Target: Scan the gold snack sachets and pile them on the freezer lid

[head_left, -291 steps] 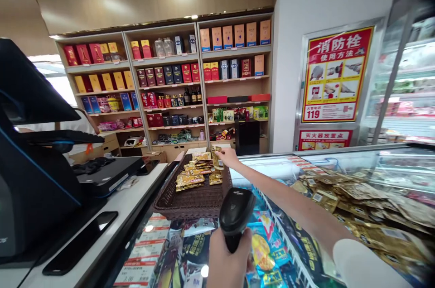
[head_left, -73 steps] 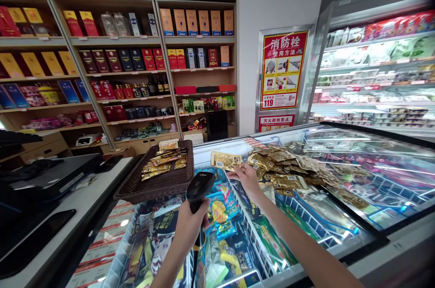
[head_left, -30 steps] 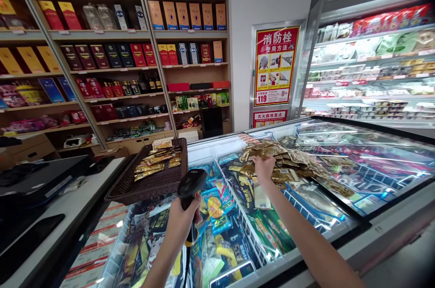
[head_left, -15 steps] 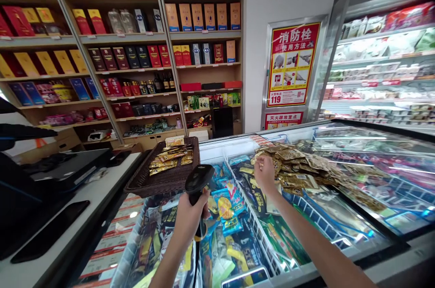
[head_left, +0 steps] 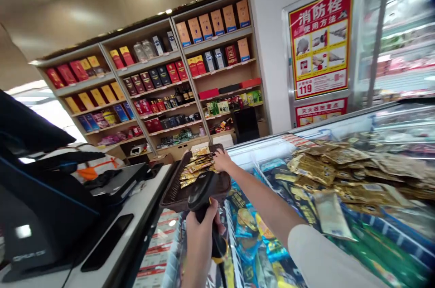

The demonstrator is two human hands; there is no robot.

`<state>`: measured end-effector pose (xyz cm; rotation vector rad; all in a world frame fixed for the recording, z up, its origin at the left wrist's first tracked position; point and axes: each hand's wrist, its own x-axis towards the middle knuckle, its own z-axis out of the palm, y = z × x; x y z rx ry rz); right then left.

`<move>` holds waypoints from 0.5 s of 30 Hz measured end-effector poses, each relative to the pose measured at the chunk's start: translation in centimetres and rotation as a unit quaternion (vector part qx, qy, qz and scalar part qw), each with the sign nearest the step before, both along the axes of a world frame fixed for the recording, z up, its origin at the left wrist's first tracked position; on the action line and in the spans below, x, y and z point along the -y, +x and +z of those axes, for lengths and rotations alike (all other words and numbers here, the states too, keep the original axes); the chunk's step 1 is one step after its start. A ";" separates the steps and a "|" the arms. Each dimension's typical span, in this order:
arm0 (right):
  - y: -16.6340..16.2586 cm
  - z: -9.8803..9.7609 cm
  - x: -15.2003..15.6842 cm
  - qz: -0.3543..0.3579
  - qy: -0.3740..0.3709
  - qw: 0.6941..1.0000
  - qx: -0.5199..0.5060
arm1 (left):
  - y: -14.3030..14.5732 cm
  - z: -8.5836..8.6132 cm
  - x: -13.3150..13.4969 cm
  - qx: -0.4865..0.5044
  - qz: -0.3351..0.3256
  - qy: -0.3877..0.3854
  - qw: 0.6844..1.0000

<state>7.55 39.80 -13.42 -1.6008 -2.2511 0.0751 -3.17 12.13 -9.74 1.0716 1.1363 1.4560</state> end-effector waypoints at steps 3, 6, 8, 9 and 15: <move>-1.4 -1.9 -2.1 -0.011 -0.055 0.998 0.039 | -0.2 0.1 -0.1 0.019 0.010 -0.017 1.000; -0.9 -3.7 -3.1 -0.005 -0.092 0.995 0.048 | -0.1 -0.2 0.0 0.019 0.017 -0.026 0.999; -0.4 -4.2 -3.2 0.017 -0.077 0.996 0.047 | 0.1 -0.4 0.3 0.015 0.016 -0.025 0.999; -0.3 -4.3 -3.2 0.023 -0.066 0.996 0.049 | 0.2 -0.5 0.5 0.015 0.015 -0.023 0.999; 0.4 -4.0 -2.6 0.010 0.023 1.000 -0.013 | 0.8 -0.7 0.8 0.029 0.025 -0.006 0.999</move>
